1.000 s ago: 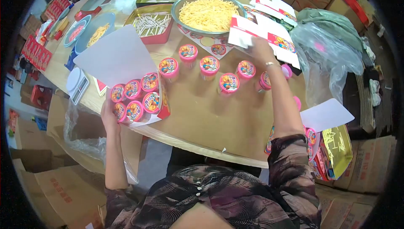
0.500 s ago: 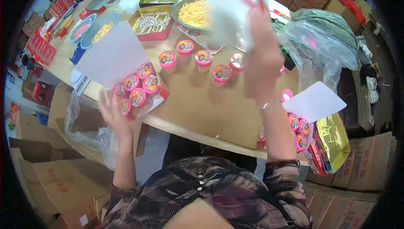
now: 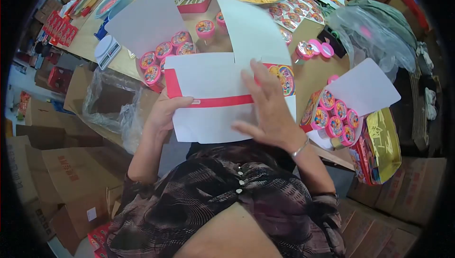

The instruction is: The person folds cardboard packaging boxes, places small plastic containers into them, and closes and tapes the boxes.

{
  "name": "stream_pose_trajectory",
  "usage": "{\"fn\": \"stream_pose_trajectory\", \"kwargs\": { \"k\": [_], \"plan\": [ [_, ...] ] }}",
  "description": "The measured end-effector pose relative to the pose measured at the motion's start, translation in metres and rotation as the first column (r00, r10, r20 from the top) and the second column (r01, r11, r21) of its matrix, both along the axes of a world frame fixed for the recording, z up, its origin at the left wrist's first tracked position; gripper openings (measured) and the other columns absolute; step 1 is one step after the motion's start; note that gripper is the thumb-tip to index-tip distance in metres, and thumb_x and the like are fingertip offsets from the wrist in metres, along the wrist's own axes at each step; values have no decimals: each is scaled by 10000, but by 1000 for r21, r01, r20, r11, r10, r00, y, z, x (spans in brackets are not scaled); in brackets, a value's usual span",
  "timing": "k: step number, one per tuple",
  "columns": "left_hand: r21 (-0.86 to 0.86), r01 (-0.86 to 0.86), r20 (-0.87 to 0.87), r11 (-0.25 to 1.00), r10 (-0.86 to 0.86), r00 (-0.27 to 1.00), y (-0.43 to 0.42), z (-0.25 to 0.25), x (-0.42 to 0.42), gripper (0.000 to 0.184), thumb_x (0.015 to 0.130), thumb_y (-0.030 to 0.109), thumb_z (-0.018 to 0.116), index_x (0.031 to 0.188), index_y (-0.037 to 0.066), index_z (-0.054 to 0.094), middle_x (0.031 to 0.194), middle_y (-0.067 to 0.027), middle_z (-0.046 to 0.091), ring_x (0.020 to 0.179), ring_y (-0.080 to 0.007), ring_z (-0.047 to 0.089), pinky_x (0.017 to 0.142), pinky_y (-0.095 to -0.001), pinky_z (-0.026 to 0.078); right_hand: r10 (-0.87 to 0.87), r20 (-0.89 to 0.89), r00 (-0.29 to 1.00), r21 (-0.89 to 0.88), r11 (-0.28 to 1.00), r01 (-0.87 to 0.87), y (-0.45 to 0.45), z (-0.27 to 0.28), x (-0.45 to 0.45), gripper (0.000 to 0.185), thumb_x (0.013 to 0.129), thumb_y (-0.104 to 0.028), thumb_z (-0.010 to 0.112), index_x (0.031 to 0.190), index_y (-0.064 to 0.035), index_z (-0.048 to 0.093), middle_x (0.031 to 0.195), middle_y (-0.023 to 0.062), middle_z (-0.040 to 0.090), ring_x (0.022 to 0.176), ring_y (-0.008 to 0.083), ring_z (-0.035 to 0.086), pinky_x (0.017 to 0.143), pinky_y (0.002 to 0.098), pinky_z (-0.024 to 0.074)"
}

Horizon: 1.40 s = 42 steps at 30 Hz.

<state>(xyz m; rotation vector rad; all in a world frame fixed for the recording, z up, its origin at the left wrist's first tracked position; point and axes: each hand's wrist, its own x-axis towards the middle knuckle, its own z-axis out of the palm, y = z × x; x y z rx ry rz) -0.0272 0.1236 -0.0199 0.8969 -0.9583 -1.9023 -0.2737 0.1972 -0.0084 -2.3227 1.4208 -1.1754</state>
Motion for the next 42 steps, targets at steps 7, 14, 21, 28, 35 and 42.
{"fn": "stream_pose_trajectory", "kwargs": {
  "k": [7,14,21,28,35,42],
  "plan": [
    [-115,51,169,992,-31,985,9,-23,34,398,802,-23,653,1194,-12,585,1013,-122,681,831,-167,652,735,-251,522,-52,-118,992,111,992,65,-8,-14,-12,512,723,-213,735,1179,-66,556,1218,132,498,1088,297,480,998,416,347],
    [-155,-36,176,987,64,982,8,-24,46,359,809,-18,659,1164,-7,608,979,-105,691,802,-152,654,728,-239,519,-149,-168,974,28,987,156,-11,-23,-38,444,730,-195,724,1120,-50,569,1126,118,514,964,258,514,903,381,397],
    [-172,-21,174,985,52,983,3,-26,52,340,807,-12,668,1144,-5,621,960,-106,694,783,-147,655,706,-229,520,-131,18,991,132,983,127,-5,-21,-35,350,727,-190,725,1021,-45,602,1140,118,503,956,254,509,851,352,415],
    [-178,-19,319,984,76,945,-3,-24,44,300,826,1,652,1125,-5,632,897,-82,691,704,-132,632,649,-208,506,-66,-86,994,304,949,90,-10,-4,-50,247,745,-184,717,909,-30,615,1049,113,568,956,251,523,874,343,413],
    [-207,67,444,976,33,895,-9,-37,35,299,900,138,591,1161,-7,615,936,-82,675,741,-119,609,692,-230,498,453,126,882,408,787,-463,18,-5,-40,151,784,-106,680,899,-30,618,1035,87,659,884,223,561,933,357,394],
    [-657,123,558,743,370,743,-17,-28,8,662,980,457,330,1449,-9,312,1402,-215,412,1275,-257,413,1061,-377,315,515,176,839,347,765,-543,18,9,-34,101,787,-41,665,884,-36,641,1046,69,687,837,218,592,950,356,394]
  ]
}}
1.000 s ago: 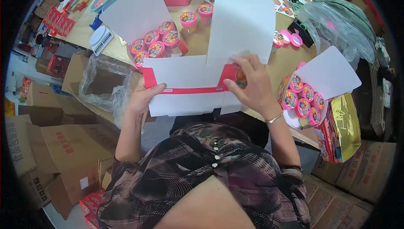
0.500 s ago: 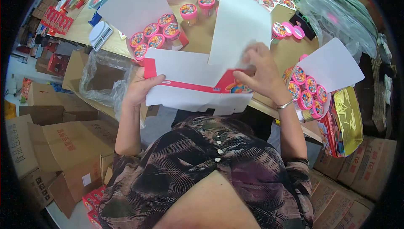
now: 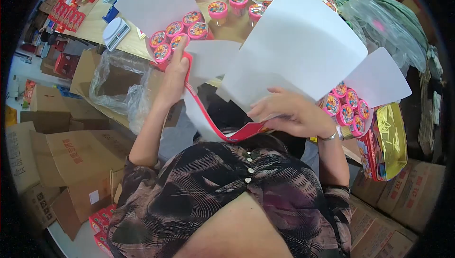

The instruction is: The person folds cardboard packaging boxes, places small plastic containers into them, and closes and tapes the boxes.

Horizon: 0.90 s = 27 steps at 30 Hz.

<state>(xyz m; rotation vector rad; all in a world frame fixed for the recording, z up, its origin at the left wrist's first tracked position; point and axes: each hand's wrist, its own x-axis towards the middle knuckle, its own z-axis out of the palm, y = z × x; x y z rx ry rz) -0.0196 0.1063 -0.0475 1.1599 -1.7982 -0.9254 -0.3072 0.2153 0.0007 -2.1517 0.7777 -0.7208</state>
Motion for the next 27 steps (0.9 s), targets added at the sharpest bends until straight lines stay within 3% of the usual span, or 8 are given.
{"fn": "stream_pose_trajectory", "kwargs": {
  "k": [4,6,8,9,13,18,23,27],
  "plan": [
    [-174,102,42,979,-97,994,-1,18,-16,671,990,450,303,1482,0,227,1487,-197,315,1356,-288,323,1108,-393,251,-76,208,975,177,983,39,-13,7,3,120,782,-28,666,901,-39,660,988,67,701,831,221,603,931,344,414],
    [41,253,-122,967,-247,961,-2,22,-19,667,994,461,295,1475,1,249,1491,-182,322,1348,-285,339,1106,-392,262,-125,220,967,206,975,79,-16,12,7,136,776,-8,661,909,-36,668,969,69,700,821,219,602,902,345,425],
    [220,430,-311,876,-355,882,-7,26,-21,665,997,471,288,1468,2,271,1494,-166,329,1339,-282,356,1103,-390,273,-180,231,956,235,964,125,-18,15,9,155,770,11,656,917,-34,677,950,71,700,811,218,601,873,346,436],
    [213,428,-310,878,-354,882,-10,26,-20,665,997,471,288,1468,2,271,1494,-166,329,1339,-282,356,1103,-390,273,-176,230,957,228,966,122,-18,16,10,155,770,11,656,917,-34,677,950,71,700,811,218,601,873,346,436],
    [172,574,-579,801,-389,716,-21,14,-7,721,989,556,236,1459,14,307,1388,-181,461,1260,-220,448,1075,-321,310,-7,336,942,56,998,-13,-11,10,18,186,804,19,633,981,-28,666,825,54,651,627,166,519,636,252,421],
    [194,680,-720,708,-368,588,-25,26,4,645,1014,484,245,1429,4,359,1442,-158,411,1290,-252,422,1098,-362,306,-153,256,955,248,965,88,-3,10,10,158,768,29,663,922,-11,666,861,70,673,714,180,567,706,259,435],
    [243,526,-578,815,-314,753,-27,21,11,641,1019,475,233,1420,-7,367,1404,-170,458,1271,-247,446,1102,-344,307,-317,93,944,220,931,291,5,22,8,143,792,13,655,930,-23,664,829,34,665,679,137,547,650,226,420],
    [211,541,-548,814,-360,755,-34,25,15,716,981,560,272,1436,13,352,1356,-180,497,1198,-229,505,1042,-327,372,-480,101,872,255,859,443,8,16,4,112,822,-5,638,929,-26,660,799,16,651,647,107,519,614,206,397]
  ]
}}
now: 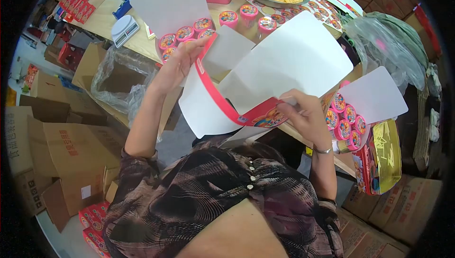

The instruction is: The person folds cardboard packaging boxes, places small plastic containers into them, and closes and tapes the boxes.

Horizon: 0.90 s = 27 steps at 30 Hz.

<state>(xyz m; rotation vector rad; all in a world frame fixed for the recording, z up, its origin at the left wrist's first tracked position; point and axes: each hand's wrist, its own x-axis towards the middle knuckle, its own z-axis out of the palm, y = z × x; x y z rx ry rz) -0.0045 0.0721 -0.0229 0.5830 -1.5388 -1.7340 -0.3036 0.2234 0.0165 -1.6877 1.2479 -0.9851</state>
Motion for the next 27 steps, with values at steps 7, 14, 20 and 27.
{"fn": "stream_pose_trajectory", "kwargs": {
  "k": [7,14,20,27],
  "plan": [
    [174,163,-227,971,-121,966,-28,10,26,816,921,629,349,1439,-2,341,1374,-193,470,1233,-261,468,1055,-372,354,-172,589,790,-34,971,238,-35,-20,-35,164,916,-103,560,1034,-1,612,851,27,623,725,87,528,633,175,388],
    [-353,81,-296,932,-194,935,-13,82,-50,847,878,602,387,1433,-32,300,1450,-191,365,1304,-281,382,1081,-404,301,329,827,457,-330,941,-81,-51,43,-79,236,958,-166,518,1143,-23,548,881,40,603,735,109,566,656,218,443],
    [-580,-528,-388,621,359,849,33,56,-80,985,806,556,591,1479,-9,147,1486,-198,269,1346,-318,318,1114,-433,253,78,947,313,-128,982,141,-28,57,-52,248,988,-192,485,1172,-32,531,931,69,626,776,122,594,650,216,463],
    [-384,-300,-285,873,197,938,119,-7,-130,1129,681,351,817,1468,5,86,1453,-190,267,1343,-309,310,1122,-433,251,-166,916,366,-1,909,417,-28,16,26,304,1001,-164,469,1268,-19,486,1140,93,632,904,127,633,735,259,529]
  ]
}}
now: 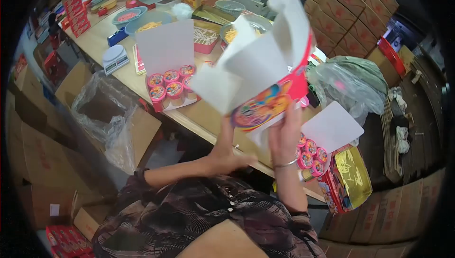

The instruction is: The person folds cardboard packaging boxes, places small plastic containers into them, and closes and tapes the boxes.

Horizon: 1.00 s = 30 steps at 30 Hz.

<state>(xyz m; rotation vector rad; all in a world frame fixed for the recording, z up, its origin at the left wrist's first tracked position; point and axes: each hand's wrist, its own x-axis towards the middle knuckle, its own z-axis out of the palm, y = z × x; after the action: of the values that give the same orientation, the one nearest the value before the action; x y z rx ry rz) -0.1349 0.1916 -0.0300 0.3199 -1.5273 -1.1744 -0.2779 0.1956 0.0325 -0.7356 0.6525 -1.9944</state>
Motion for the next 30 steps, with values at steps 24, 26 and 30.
{"fn": "stream_pose_trajectory", "kwargs": {
  "k": [24,26,30],
  "plan": [
    [598,-38,113,800,-38,993,-119,33,113,367,887,189,615,1189,-15,569,1017,-109,636,843,-143,594,704,-225,467,274,-422,864,27,957,-290,21,-44,-73,557,938,-327,493,1414,-59,383,1363,165,486,1213,255,500,1003,385,391],
    [650,-28,125,759,-71,990,-108,24,94,392,870,154,613,1224,-6,558,1028,-102,639,868,-145,597,740,-228,465,289,-471,834,197,955,-220,22,-62,-37,539,936,-298,492,1404,-48,396,1355,165,493,1209,253,500,1005,385,390],
    [743,-105,190,661,-58,980,-79,28,78,418,838,126,581,1235,-1,554,1133,-135,616,923,-179,590,797,-265,467,265,-543,797,319,943,-96,19,-77,2,506,931,-240,490,1384,-24,421,1338,164,506,1200,251,499,1009,386,387]
  ]
}}
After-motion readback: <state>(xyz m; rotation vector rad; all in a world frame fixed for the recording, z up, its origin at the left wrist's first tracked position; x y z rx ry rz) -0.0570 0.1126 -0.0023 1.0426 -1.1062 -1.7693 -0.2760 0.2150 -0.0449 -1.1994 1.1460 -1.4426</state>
